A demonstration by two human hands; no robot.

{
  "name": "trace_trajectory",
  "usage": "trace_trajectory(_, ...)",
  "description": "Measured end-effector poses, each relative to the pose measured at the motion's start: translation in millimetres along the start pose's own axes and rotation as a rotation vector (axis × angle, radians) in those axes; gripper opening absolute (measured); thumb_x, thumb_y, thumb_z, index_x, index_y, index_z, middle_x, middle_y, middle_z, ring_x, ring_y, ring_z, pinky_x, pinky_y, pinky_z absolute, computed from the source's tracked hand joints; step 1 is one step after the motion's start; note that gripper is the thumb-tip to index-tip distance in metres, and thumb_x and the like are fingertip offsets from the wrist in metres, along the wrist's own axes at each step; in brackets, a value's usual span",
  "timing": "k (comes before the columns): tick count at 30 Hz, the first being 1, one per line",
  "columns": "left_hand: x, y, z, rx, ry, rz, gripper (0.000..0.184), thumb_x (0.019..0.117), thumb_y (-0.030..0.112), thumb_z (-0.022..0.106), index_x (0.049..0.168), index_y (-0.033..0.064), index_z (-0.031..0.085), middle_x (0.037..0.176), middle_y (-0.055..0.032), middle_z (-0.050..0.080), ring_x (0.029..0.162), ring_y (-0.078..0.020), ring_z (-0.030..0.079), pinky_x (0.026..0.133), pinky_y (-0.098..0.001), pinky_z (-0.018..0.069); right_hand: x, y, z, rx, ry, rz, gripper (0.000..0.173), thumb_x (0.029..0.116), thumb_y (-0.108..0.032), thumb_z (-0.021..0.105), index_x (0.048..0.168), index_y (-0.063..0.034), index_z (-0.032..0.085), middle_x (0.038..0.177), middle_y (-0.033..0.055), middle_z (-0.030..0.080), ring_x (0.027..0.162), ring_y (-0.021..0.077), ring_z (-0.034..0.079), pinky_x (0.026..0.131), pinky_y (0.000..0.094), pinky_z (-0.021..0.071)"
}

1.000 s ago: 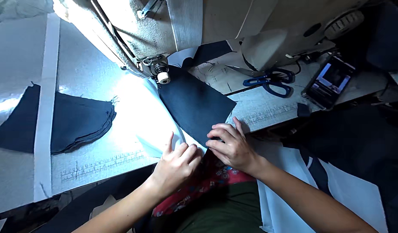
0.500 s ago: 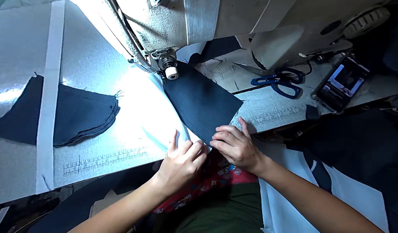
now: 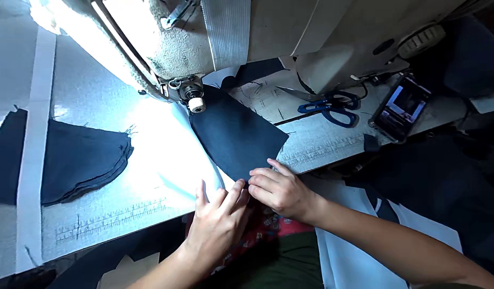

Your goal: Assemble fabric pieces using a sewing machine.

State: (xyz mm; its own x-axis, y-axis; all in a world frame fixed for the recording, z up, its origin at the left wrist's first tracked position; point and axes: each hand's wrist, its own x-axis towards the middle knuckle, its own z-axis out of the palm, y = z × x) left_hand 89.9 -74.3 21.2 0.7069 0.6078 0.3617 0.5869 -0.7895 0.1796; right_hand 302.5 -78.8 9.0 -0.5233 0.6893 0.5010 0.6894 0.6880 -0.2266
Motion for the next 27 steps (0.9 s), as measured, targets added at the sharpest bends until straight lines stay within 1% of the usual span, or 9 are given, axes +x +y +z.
trace_trajectory(2,-2.1,-1.7,-1.8,0.021,-0.017,0.008,0.032,0.1006,0.032,0.049,0.101,0.0157,0.076,0.114,-0.0045,0.073,0.085,-0.0247,0.068,0.097,-0.066,0.0383,2.0,-1.0,1.2,0.015,-0.004,-0.003,0.019,0.0971,0.0,0.054,0.088,-0.0076,0.069,0.091,0.0065,0.074,0.102,0.0237,0.073,0.091,0.0431,0.0578)
trace_trajectory(5,-5.2,-5.6,-4.6,0.042,-0.019,0.022,0.031,0.0994,0.031,0.05,0.099,0.0155,0.076,0.109,-0.0032,0.074,0.085,-0.0243,0.068,0.097,-0.0666,0.0372,5.5,-3.4,5.2,0.027,0.008,-0.01,0.02,0.0975,0.001,0.054,0.088,-0.0071,0.069,0.091,0.0071,0.075,0.1,0.0241,0.073,0.089,0.0404,0.0581)
trace_trajectory(8,-7.4,-10.6,-7.9,0.036,-0.026,0.021,0.03,0.0994,0.031,0.051,0.1,0.0158,0.077,0.111,-0.0033,0.074,0.087,-0.0242,0.069,0.097,-0.0665,0.0374,9.8,-5.1,9.7,0.028,0.037,-0.017,0.02,0.0974,0.001,0.053,0.087,-0.0068,0.069,0.089,0.0071,0.075,0.097,0.0236,0.073,0.088,0.0385,0.0582)
trace_trajectory(11,-8.8,-15.4,-10.5,0.022,-0.042,0.002,0.03,0.0992,0.03,0.05,0.101,0.0161,0.076,0.121,-0.0046,0.072,0.094,-0.0255,0.069,0.096,-0.0656,0.0375,13.9,-6.2,12.8,0.029,0.042,-0.015,0.02,0.098,0.001,0.053,0.088,-0.0061,0.069,0.089,0.0076,0.074,0.096,0.0239,0.073,0.087,0.0382,0.0586)
trace_trajectory(15,-11.2,-23.8,-9.7,0.05,-0.047,0.008,0.032,0.0991,0.031,0.05,0.105,0.0159,0.077,0.119,-0.0027,0.074,0.101,-0.0255,0.07,0.097,-0.068,0.0378,19.5,-7.0,18.1,0.013,0.066,-0.006,0.02,0.0983,0.0,0.053,0.087,-0.0056,0.069,0.09,0.0082,0.074,0.096,0.0244,0.073,0.085,0.0376,0.0585)
trace_trajectory(19,-9.7,-32.1,-12.1,0.056,-0.057,0.016,0.033,0.1003,0.031,0.05,0.111,0.0149,0.077,0.118,-0.0039,0.074,0.102,-0.0249,0.07,0.099,-0.068,0.0348,25.0,-4.9,20.4,0.009,0.055,-0.01,0.021,0.0982,0.0,0.052,0.089,-0.0059,0.07,0.093,0.0079,0.074,0.097,0.0244,0.073,0.085,0.0391,0.0586)
trace_trajectory(23,-9.6,-39.4,-12.3,0.048,-0.048,0.025,0.036,0.1024,0.036,0.047,0.104,0.0153,0.077,0.115,-0.0026,0.074,0.104,-0.0215,0.069,0.103,-0.0646,0.0328,31.6,-0.8,22.4,0.034,0.038,-0.017,0.021,0.0988,-0.002,0.052,0.089,-0.0058,0.071,0.094,0.0079,0.075,0.099,0.0244,0.073,0.084,0.0393,0.0584)
trace_trajectory(25,-8.9,-43.2,-12.2,0.041,-0.047,0.016,0.035,0.1019,0.036,0.049,0.102,0.0141,0.077,0.114,-0.0025,0.075,0.103,-0.0217,0.069,0.103,-0.0652,0.0323,36.0,1.7,24.1,0.043,0.026,-0.027,0.019,0.0979,-0.001,0.053,0.089,-0.0057,0.07,0.095,0.0077,0.074,0.099,0.0244,0.072,0.083,0.0392,0.0586)
trace_trajectory(27,-6.3,-47.6,-13.2,0.029,-0.053,0.008,0.035,0.101,0.035,0.05,0.103,0.0123,0.077,0.113,-0.0039,0.075,0.102,-0.0233,0.07,0.1,-0.0685,0.0343,41.5,4.0,26.0,0.039,0.021,-0.038,0.019,0.0974,-0.001,0.054,0.089,-0.0055,0.07,0.094,0.0077,0.074,0.097,0.0244,0.072,0.079,0.0388,0.0588)
